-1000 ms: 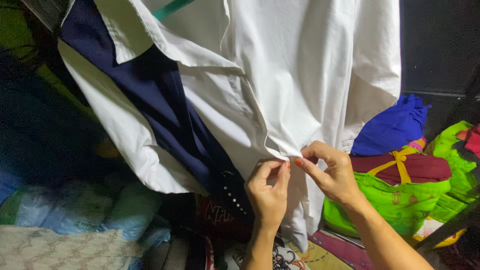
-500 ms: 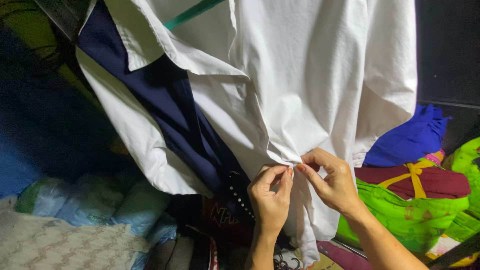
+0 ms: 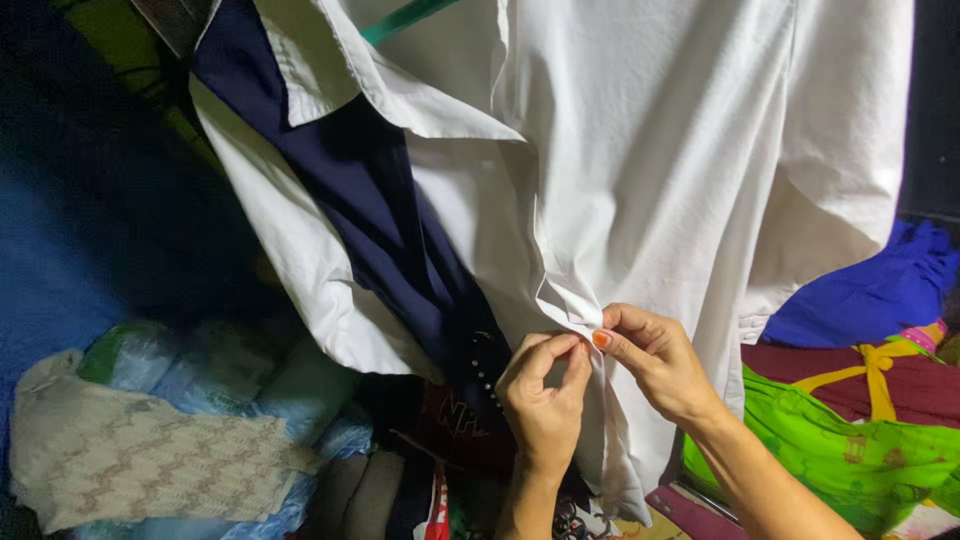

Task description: The person buttons a white and navy shirt, places it on a hanger, and hangs it in a closet. They then pick up a purple dress, place it on a hanger, and hang it in the closet. Finally, they pick up a navy blue dress and place it on a hanger.

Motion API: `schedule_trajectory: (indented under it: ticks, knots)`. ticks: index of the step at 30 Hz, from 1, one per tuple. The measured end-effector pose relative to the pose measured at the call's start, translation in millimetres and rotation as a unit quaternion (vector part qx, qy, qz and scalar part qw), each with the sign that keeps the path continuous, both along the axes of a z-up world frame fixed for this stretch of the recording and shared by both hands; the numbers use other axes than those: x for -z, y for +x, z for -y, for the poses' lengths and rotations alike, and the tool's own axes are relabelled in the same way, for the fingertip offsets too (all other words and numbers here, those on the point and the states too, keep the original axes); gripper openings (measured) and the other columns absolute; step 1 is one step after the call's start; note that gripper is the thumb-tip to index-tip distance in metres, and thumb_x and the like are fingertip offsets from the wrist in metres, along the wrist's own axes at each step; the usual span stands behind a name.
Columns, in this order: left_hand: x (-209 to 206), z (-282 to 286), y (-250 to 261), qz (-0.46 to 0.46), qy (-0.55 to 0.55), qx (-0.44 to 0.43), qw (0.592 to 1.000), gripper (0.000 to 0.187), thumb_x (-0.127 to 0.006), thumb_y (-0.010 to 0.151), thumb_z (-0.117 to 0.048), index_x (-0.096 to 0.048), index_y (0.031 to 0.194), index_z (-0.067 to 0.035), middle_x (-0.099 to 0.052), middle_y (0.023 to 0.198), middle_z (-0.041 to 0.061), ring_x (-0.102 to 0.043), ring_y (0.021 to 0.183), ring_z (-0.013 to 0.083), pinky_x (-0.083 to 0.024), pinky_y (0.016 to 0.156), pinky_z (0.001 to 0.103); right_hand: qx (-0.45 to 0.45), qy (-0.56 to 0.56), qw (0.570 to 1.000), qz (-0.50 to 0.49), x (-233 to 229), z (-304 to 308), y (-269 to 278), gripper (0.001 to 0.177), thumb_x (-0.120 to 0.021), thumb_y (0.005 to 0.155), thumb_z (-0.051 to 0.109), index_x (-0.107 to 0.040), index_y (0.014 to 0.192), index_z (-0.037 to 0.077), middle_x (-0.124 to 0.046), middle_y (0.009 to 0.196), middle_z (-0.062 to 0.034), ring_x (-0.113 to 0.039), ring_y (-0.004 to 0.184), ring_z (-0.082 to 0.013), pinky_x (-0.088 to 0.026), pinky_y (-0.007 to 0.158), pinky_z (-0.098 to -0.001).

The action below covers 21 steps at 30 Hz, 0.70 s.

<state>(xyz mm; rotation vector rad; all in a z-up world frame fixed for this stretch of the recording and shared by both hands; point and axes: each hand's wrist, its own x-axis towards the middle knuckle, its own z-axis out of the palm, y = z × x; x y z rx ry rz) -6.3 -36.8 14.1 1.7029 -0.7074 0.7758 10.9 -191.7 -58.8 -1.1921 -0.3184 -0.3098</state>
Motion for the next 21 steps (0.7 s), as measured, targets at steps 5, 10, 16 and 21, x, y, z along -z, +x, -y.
schedule_trajectory:
  ticks: [5, 10, 16, 21]
  knots:
    - [-3.4, -1.3, -7.9, 0.004, -0.023, -0.033, 0.999, 0.014, -0.076, 0.086, 0.004, -0.071, 0.098, 0.0, -0.074, 0.093, 0.008, -0.073, 0.082, 0.0199, -0.058, 0.075, 0.03, -0.024, 0.024, 0.999, -0.008, -5.2, -6.8, 1.7, 0.013, -0.069, 0.097, 0.008, -0.07, 0.102, -0.003, -0.07, 0.094, -0.0014, -0.059, 0.089, -0.0082, -0.047, 0.08, -0.0254]
    - [-3.5, -8.1, -6.6, -0.056, -0.043, 0.011, 0.997, 0.011, -0.072, 0.089, 0.005, -0.07, 0.099, 0.002, -0.073, 0.093, 0.008, -0.072, 0.082, 0.0207, -0.057, 0.074, 0.031, 0.045, -0.066, 0.996, 0.028, -14.4, -4.8, -2.1, 0.013, -0.072, 0.091, 0.006, -0.075, 0.101, -0.002, -0.071, 0.091, -0.0023, -0.061, 0.086, -0.008, -0.049, 0.078, -0.0251]
    - [-6.6, -7.5, -4.7, -0.031, 0.015, -0.001, 0.999, 0.011, -0.074, 0.088, 0.003, -0.071, 0.098, 0.001, -0.071, 0.089, 0.007, -0.071, 0.079, 0.0177, -0.056, 0.07, 0.03, 0.09, -0.152, 0.984, 0.005, -21.6, 4.8, -6.3, 0.007, -0.074, 0.088, 0.006, -0.075, 0.092, 0.0, -0.072, 0.084, -0.0004, -0.062, 0.081, -0.0079, -0.051, 0.074, -0.0251]
    - [-2.3, -5.8, -1.8, -0.079, -0.007, 0.055, 0.995, 0.006, -0.071, 0.092, 0.002, -0.07, 0.098, 0.001, -0.069, 0.086, 0.006, -0.069, 0.076, 0.0169, -0.055, 0.069, 0.029, -0.014, -0.048, 0.998, -0.033, -17.1, 13.5, -4.9, 0.008, -0.073, 0.092, 0.007, -0.073, 0.09, -0.001, -0.069, 0.083, -0.0007, -0.06, 0.081, -0.0088, -0.049, 0.074, -0.0263]
